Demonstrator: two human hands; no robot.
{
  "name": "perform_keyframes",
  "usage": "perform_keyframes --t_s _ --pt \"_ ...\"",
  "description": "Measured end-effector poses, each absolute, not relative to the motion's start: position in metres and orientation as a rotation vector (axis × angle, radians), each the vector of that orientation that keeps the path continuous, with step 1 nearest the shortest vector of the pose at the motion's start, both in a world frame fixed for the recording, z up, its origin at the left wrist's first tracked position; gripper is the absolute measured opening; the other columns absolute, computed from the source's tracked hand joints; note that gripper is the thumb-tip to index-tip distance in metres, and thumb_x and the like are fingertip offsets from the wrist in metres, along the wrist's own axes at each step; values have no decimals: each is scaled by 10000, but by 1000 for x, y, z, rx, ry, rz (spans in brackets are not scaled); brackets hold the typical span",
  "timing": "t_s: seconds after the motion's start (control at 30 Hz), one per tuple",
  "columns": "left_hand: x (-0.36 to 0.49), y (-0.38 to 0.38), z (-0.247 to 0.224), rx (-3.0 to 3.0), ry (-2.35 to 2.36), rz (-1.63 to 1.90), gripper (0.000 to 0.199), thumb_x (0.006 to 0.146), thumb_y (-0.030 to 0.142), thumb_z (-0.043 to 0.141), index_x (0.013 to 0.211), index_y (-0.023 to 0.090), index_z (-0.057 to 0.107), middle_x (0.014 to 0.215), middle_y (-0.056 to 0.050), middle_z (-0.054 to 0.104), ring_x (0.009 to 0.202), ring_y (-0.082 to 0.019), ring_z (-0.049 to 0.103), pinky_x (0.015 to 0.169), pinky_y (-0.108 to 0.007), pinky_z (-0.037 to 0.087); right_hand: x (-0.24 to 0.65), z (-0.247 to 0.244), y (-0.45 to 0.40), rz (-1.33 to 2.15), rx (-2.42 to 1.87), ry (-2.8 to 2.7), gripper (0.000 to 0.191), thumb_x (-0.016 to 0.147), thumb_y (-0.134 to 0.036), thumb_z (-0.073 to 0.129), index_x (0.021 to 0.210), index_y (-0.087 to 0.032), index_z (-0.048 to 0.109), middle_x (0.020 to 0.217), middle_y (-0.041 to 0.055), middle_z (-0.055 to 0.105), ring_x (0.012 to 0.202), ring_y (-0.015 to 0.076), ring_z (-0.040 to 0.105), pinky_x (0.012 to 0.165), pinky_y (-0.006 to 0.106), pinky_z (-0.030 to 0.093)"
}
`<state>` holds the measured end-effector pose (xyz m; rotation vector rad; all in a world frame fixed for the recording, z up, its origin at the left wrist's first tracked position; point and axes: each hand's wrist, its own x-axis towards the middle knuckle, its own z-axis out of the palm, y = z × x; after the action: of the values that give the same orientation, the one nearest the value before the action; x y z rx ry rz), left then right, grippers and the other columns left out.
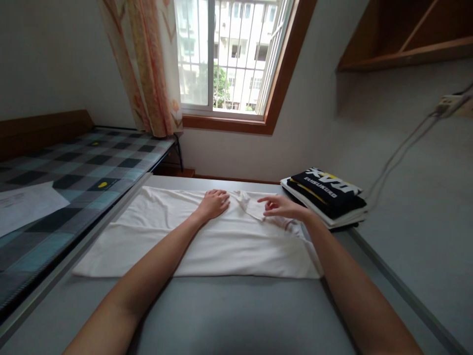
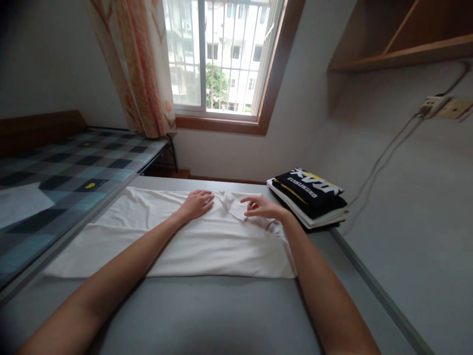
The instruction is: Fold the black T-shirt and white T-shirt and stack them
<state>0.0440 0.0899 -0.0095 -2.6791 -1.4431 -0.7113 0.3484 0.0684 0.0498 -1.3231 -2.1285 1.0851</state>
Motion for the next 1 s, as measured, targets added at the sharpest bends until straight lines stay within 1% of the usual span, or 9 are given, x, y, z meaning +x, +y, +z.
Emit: perform_keyframes --t_s 0.07,0.17,0.37,0.53,0.63,0.77,0.83,0.93,1.0 --pt "43 90 -9 -2683 -1457 -708 326 942 378 497 1181 251 678 1290 -59 642 1181 -250 554 1024 -420 409 350 46 61 916 -1411 -2101 393 741 -420 689 1022 -147 726 719 30 642 652 150 561 598 259 429" --pt "42 90 -8 -2694 -1466 -698 326 939 377 504 1182 251 681 1292 -59 640 1179 -253 555 1027 -420 408 337 37 57 563 -1565 -1997 281 838 -394 594 899 -150 719 704 42 646 632 152 553 586 256 391" --pt "45 89 -4 -2742 -1418 -832 300 928 345 530 1135 214 704 1199 -87 678 1136 -258 572 1027 -416 410 301 8 39 226 -1664 -2033 246 904 -405 563 839 -191 663 736 31 656 662 155 567 618 250 354" --pt "65 85 1 -2929 -1545 -1109 410 938 358 529 1303 186 599 1120 -89 712 1019 -215 635 955 -344 464 296 3 32 90 -1678 -2043 205 913 -357 557 807 -203 640 772 29 661 698 159 571 635 254 338" --pt "74 83 4 -2987 -1671 -1113 445 942 384 521 1336 183 573 1111 -94 720 979 -206 662 904 -314 482 297 3 32 82 -1679 -2040 193 916 -346 554 814 -208 644 780 27 669 714 164 578 646 257 337" --pt "81 92 9 -2907 -1877 -1009 468 925 414 542 1351 222 573 1104 -78 733 992 -216 672 910 -311 475 295 3 34 94 -1685 -2035 199 920 -353 549 825 -212 654 773 22 668 718 172 575 665 268 339" --pt "86 102 13 -2914 -1985 -1010 472 909 418 565 1336 219 592 1111 -84 735 1011 -225 674 910 -309 477 295 4 34 58 -1709 -1991 209 928 -356 534 872 -210 671 800 34 670 754 187 578 707 282 352" --pt "98 118 18 -2957 -2107 -1086 397 889 387 589 1201 161 684 1146 -115 723 1038 -231 673 891 -286 489 300 5 36 -101 -1817 -1792 254 936 -354 505 1032 -208 689 969 84 678 918 240 575 812 329 359" --pt "106 126 18 -2941 -2151 -1138 351 886 360 587 1113 127 719 1165 -130 714 1041 -226 673 883 -269 492 306 5 39 -151 -1915 -1671 330 941 -372 486 1168 -216 667 1099 114 661 1020 279 547 859 366 352"
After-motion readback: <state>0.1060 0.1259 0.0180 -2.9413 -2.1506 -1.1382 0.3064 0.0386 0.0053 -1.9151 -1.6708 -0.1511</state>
